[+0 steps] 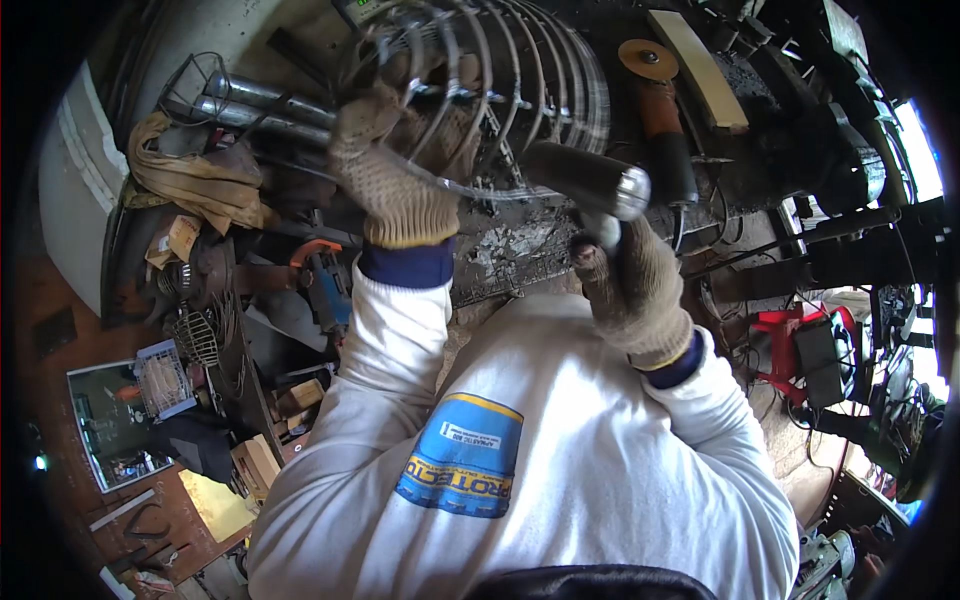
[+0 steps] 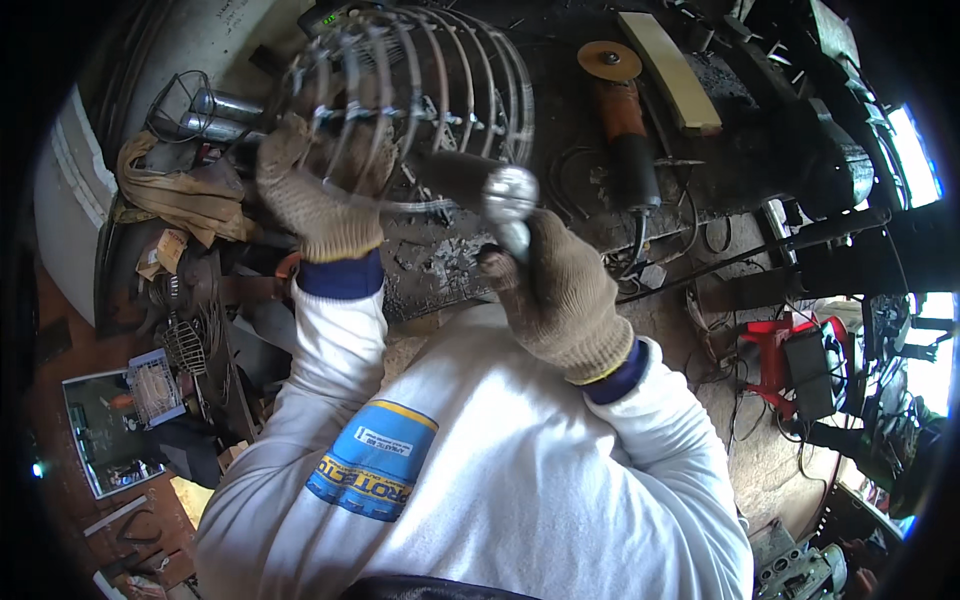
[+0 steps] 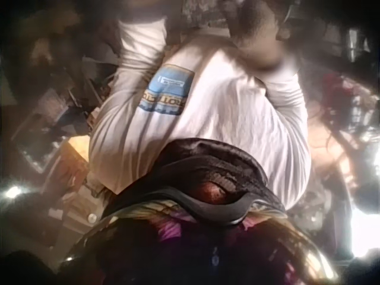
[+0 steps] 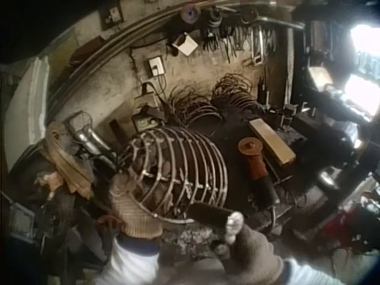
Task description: The person uses a hammer to strike and straighten the metal bars of a hemispherical wire cage while holding it on a workbench.
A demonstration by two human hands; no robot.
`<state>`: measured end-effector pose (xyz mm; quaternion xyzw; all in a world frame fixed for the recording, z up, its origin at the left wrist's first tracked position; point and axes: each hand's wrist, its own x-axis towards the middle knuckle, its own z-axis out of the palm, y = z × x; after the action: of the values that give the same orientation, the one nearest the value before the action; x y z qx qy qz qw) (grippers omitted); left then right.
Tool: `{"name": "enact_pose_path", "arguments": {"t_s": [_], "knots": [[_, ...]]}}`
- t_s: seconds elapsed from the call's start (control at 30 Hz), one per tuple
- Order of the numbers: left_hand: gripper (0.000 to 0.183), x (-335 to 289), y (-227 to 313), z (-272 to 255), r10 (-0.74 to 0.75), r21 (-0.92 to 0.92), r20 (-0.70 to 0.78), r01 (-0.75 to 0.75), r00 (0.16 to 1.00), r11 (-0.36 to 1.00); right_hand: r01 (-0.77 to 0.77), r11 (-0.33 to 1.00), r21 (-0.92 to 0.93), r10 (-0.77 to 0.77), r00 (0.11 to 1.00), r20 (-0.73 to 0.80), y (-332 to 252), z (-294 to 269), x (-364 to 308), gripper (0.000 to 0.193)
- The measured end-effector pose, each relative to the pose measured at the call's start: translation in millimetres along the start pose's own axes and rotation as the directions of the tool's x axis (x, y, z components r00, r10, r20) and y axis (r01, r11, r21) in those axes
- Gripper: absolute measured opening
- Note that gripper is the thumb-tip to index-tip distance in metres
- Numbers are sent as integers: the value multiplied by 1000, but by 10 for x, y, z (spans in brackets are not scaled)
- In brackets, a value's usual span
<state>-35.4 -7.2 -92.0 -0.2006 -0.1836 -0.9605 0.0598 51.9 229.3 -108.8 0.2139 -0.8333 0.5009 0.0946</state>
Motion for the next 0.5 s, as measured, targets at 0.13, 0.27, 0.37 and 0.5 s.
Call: {"name": "enact_pose_path", "arguments": {"t_s": [0.13, 0.27, 0.37, 0.5], "knots": [[44, 2, 49, 173, -22, -195, -16, 18, 1000, 981, 178, 898, 403, -71, 961, -267, 169, 64, -179, 45], [44, -12, 114, 183, -10, -57, -24, 8, 1000, 998, 137, 880, 455, 23, 944, -329, 181, 76, -71, 50], [43, -24, 158, 30, 39, -91, -93, -47, 995, 995, -15, 890, 456, 167, 941, -294, 382, 70, 5, 40], [43, 7, 42, 96, -112, -150, 46, 118, 993, 982, -162, 878, 451, 300, 920, -252, 480, -1, 123, 32]]}}
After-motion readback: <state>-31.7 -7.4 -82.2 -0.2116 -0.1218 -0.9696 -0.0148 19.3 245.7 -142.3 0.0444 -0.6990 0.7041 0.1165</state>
